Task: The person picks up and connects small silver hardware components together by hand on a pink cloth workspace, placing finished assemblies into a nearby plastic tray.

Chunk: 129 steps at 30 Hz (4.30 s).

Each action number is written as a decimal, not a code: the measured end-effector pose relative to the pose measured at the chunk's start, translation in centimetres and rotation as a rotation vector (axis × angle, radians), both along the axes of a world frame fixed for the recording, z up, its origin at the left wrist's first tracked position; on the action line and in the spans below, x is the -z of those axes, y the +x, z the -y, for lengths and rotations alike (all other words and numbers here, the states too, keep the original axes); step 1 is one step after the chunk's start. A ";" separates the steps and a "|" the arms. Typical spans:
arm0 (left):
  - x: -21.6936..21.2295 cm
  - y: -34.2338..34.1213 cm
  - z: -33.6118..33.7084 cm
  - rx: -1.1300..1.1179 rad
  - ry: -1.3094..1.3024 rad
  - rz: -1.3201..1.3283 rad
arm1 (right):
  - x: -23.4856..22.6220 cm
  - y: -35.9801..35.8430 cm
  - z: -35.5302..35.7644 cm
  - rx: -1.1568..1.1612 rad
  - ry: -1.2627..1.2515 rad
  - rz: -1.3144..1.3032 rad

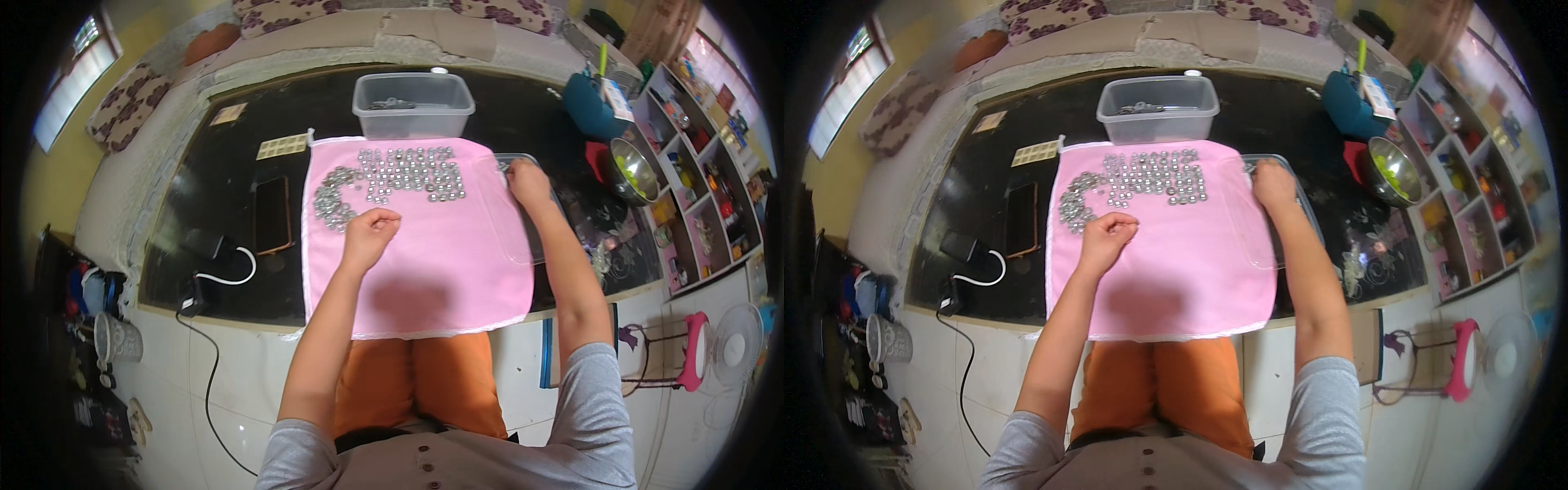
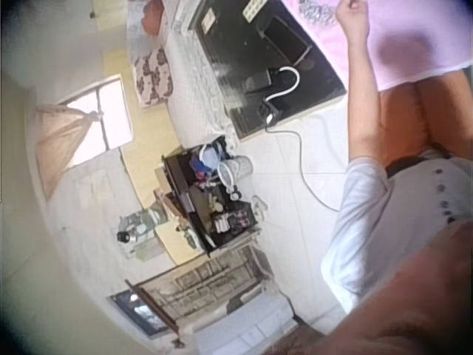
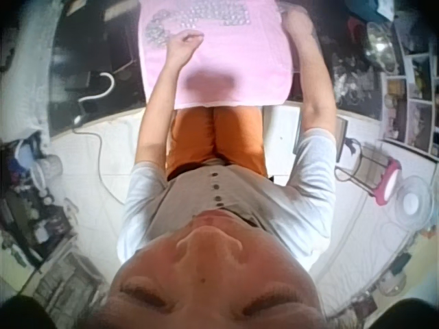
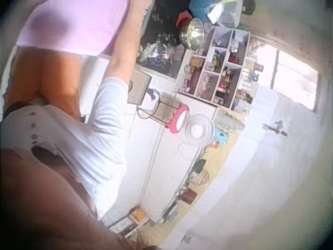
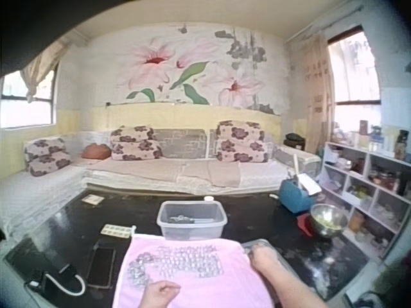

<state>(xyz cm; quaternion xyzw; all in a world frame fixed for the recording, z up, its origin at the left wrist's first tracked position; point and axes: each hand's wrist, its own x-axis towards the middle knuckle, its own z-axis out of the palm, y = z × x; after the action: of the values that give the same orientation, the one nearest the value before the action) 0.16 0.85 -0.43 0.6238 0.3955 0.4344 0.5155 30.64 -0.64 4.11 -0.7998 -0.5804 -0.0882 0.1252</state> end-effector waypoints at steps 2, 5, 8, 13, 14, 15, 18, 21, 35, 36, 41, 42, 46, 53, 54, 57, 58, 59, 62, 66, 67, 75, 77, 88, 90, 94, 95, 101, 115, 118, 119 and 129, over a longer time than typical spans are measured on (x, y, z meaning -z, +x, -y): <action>0.0 0.0 0.0 0.042 0.008 0.007 | -0.3 -0.1 0.4 -0.003 0.014 0.019; 0.0 -0.3 0.0 0.035 -0.026 0.009 | -0.8 -0.9 0.7 -0.121 0.225 -0.030; 0.0 -0.5 -0.1 0.046 -0.038 -0.028 | -1.6 -3.5 1.4 -0.210 0.305 -0.324; 0.4 -0.3 -0.1 0.035 -0.026 -0.034 | 0.2 -10.0 2.2 -0.437 0.218 -1.564; 0.3 -0.2 -0.1 0.036 -0.032 -0.040 | 0.9 -10.8 2.4 -0.485 0.204 -1.713; 0.3 -0.2 -0.1 0.034 -0.029 -0.044 | 1.1 -11.9 2.6 -0.436 0.186 -1.703; 0.4 -0.3 -0.2 0.035 -0.037 -0.036 | 2.3 -13.7 3.0 -0.388 0.110 -1.789; 0.4 -0.4 -0.6 0.051 -0.015 -0.007 | 3.5 -14.0 3.2 -0.416 0.123 -1.756; -4.7 -6.2 -7.5 0.110 0.337 -0.737 | 3.8 -13.9 3.3 -0.448 0.090 -1.699; -4.8 -6.1 -7.6 0.132 0.343 -0.841 | 4.1 -13.9 3.3 -0.463 0.088 -1.696; -4.7 -6.1 -8.2 0.185 0.359 -0.927 | 4.1 -14.0 3.3 -0.478 0.090 -1.682; -4.9 -6.0 -8.2 0.203 0.336 -0.956 | 4.2 -14.0 3.2 -0.485 0.093 -1.690; -5.7 -6.0 -7.5 0.238 0.346 -0.965 | 4.0 -14.0 3.3 -0.474 0.092 -1.697; -3.9 -2.5 -3.7 0.047 0.080 -0.216 | 4.0 -14.3 3.2 -0.460 0.163 -1.741; -3.0 -1.8 -3.1 0.053 0.032 -0.159 | 4.2 -14.2 3.1 -0.464 0.162 -1.731; -1.5 -0.1 -1.4 0.076 -0.080 0.015 | 4.5 -14.2 3.0 -0.473 0.169 -1.725; -1.0 0.3 -1.0 0.080 -0.138 0.059 | 4.5 -14.2 3.0 -0.479 0.177 -1.730; -0.8 0.5 -0.7 0.094 -0.144 0.076 | 4.5 -14.2 3.1 -0.477 0.176 -1.728; -0.4 1.0 -0.1 0.114 -0.165 0.166 | 4.2 -14.2 3.2 -0.475 0.156 -1.715; -0.1 1.3 0.4 0.145 -0.150 0.150 | 4.2 -14.3 3.2 -0.487 0.139 -1.658; -0.1 1.3 0.4 0.147 -0.151 0.149 | 4.2 -14.3 3.2 -0.485 0.133 -1.644; 0.1 1.4 0.7 0.157 -0.160 0.213 | 4.1 -14.3 3.1 -0.475 0.137 -1.624; 0.2 1.2 0.4 0.164 -0.183 0.235 | 4.1 -14.3 3.2 -0.473 0.131 -1.605; -0.4 1.1 0.5 0.167 -0.175 0.113 | 3.8 -14.4 3.3 -0.521 0.104 -1.685; 0.0 1.2 0.5 0.159 -0.165 0.165 | 3.5 -14.3 3.4 -0.514 0.103 -1.707; 0.0 1.3 0.5 0.120 -0.152 0.153 | 3.6 -14.4 3.4 -0.510 0.108 -1.724; 0.3 1.3 0.4 0.121 -0.159 0.184 | 3.6 -14.4 3.4 -0.513 0.105 -1.725; 0.0 1.3 0.5 0.112 -0.146 0.141 | 3.9 -14.6 3.3 -0.484 0.108 -1.613; -1.6 -3.5 -0.8 -0.083 0.366 -0.268 | 3.3 -14.1 3.4 -0.487 0.059 -1.755; -3.1 -4.5 -1.1 -0.115 0.492 -0.598 | 3.6 -13.9 3.2 -0.497 0.053 -1.758; -3.0 -4.6 -1.4 -0.118 0.558 -0.627 | 3.6 -13.9 3.2 -0.499 0.056 -1.758; -2.9 -2.8 -1.4 -0.098 0.475 -0.563 | 3.3 -13.9 3.4 -0.496 0.052 -1.765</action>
<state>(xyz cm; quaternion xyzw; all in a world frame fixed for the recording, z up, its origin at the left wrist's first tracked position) -2.63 2.25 2.50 0.8014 0.4393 0.3496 0.2062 16.70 -4.04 0.78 -0.4266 -0.4270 0.5711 0.5564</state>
